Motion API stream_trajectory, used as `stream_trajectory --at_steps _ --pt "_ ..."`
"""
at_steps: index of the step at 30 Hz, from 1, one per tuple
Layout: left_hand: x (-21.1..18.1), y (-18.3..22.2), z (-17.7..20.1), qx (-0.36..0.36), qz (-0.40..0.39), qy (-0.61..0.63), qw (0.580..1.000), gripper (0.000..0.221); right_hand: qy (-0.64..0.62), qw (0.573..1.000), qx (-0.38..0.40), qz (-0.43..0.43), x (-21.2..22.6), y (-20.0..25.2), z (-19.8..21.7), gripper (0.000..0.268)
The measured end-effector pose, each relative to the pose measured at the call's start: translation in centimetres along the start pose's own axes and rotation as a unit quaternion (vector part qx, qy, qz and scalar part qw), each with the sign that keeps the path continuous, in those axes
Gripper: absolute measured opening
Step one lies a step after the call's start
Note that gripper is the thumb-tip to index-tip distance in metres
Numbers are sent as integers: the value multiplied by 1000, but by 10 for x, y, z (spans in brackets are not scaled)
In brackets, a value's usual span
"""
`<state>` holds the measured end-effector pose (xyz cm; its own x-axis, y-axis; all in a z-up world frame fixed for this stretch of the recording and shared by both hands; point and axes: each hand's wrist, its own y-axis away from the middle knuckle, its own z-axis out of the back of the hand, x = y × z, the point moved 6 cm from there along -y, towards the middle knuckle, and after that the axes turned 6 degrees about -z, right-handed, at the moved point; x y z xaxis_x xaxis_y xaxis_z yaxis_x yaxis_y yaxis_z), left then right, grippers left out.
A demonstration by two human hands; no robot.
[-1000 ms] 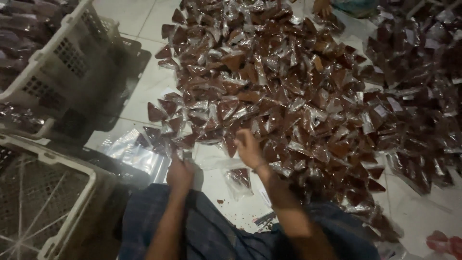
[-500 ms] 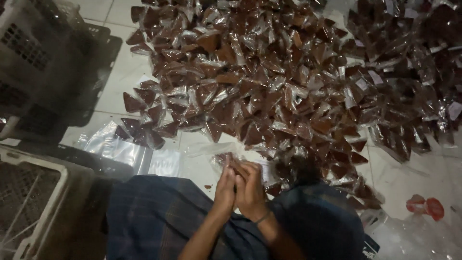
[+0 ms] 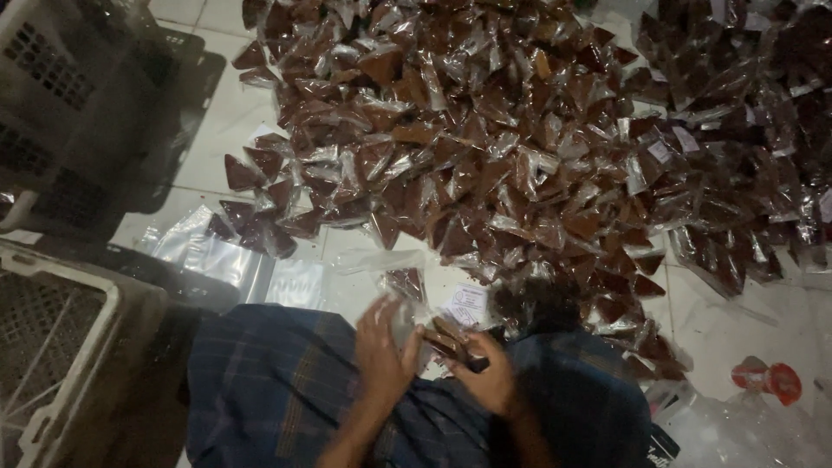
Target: The person is packaging small, triangular-shaped food items into larger clear plastic bags for bulk distribution.
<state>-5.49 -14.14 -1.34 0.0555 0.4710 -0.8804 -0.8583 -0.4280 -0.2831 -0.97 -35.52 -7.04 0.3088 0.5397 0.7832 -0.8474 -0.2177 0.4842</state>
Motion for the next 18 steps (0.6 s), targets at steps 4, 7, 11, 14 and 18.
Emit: stream_trajectory --at_steps 4,7,11,14,18 --pt "44 -13 -8 117 92 -228 962 93 83 989 53 110 1 -8 1 44" --pt "62 -6 -16 211 234 -187 930 89 103 987 78 99 10 -14 -21 42" --pt "86 7 -28 228 214 -215 925 81 69 990 -9 125 19 -24 -37 33" --pt "98 14 -33 238 207 -249 916 88 47 967 -82 237 45 -18 -43 41" --pt "95 16 -30 272 203 -200 919 93 204 924 -102 307 37 -38 -71 45"
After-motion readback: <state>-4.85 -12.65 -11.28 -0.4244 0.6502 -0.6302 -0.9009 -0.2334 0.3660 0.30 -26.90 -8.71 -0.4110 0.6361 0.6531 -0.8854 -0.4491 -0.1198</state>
